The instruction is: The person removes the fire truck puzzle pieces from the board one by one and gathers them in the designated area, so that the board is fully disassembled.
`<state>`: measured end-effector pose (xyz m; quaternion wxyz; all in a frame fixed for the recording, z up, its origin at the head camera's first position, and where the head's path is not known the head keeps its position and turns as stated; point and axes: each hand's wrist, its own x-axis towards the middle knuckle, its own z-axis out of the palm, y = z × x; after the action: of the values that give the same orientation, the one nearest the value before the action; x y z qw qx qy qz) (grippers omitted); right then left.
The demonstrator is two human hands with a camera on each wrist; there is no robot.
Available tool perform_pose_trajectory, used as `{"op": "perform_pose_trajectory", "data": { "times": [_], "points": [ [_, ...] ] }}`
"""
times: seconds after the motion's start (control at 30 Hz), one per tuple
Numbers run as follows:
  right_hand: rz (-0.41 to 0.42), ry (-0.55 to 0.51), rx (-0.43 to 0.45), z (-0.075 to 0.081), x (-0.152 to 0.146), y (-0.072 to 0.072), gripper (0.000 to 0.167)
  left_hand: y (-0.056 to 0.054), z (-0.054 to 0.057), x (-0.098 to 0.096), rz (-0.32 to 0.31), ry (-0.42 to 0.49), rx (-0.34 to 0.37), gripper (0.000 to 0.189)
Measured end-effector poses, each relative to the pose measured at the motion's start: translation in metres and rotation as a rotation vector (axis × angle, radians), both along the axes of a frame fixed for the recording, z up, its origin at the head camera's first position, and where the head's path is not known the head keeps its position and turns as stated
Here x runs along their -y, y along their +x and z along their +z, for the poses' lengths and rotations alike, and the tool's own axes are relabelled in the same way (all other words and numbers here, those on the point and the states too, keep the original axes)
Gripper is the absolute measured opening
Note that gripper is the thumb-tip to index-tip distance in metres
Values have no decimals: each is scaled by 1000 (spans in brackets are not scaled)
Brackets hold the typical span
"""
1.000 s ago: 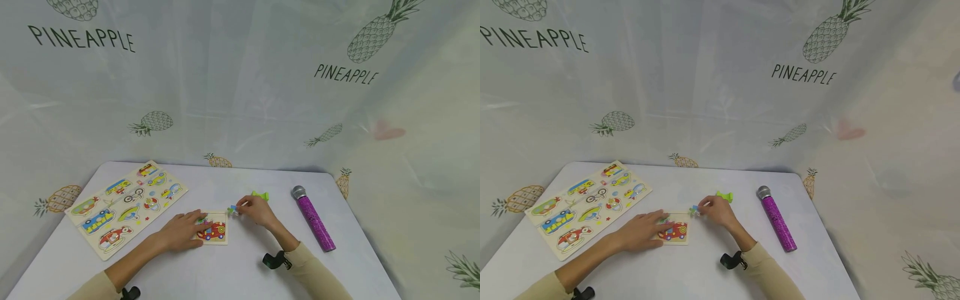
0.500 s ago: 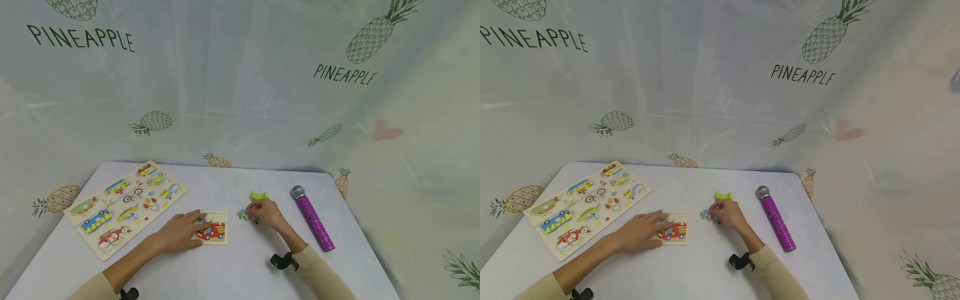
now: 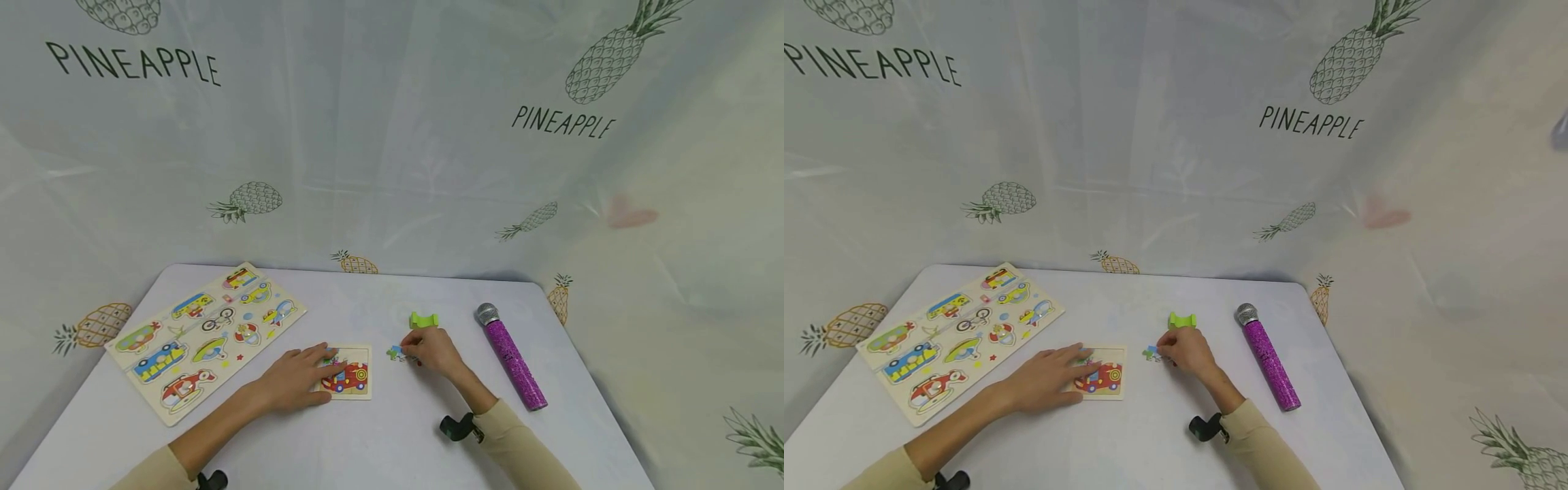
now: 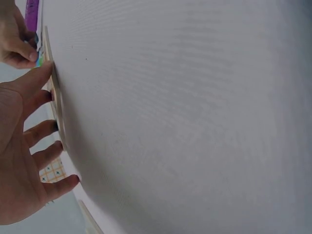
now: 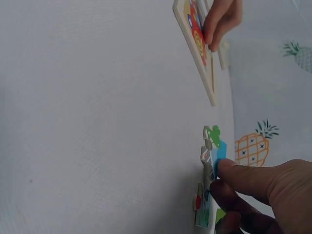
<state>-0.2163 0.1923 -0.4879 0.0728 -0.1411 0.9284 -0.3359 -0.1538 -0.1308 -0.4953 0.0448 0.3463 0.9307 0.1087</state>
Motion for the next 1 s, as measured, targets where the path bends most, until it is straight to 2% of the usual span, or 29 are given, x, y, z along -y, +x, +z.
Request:
{"op": "perform_pose_trajectory", "data": {
  "times": [0.27, 0.53, 1.0],
  "points": [
    [17, 6, 14, 1, 0, -2, 8, 0, 1, 0, -2, -8, 1, 59],
    [23, 30, -19, 1, 0, -4, 8, 1, 4, 0, 2, -19, 0, 59],
    [1, 28, -26, -2, 3, 1, 5, 0, 2, 1, 8, 5, 10, 62]
  ]
}}
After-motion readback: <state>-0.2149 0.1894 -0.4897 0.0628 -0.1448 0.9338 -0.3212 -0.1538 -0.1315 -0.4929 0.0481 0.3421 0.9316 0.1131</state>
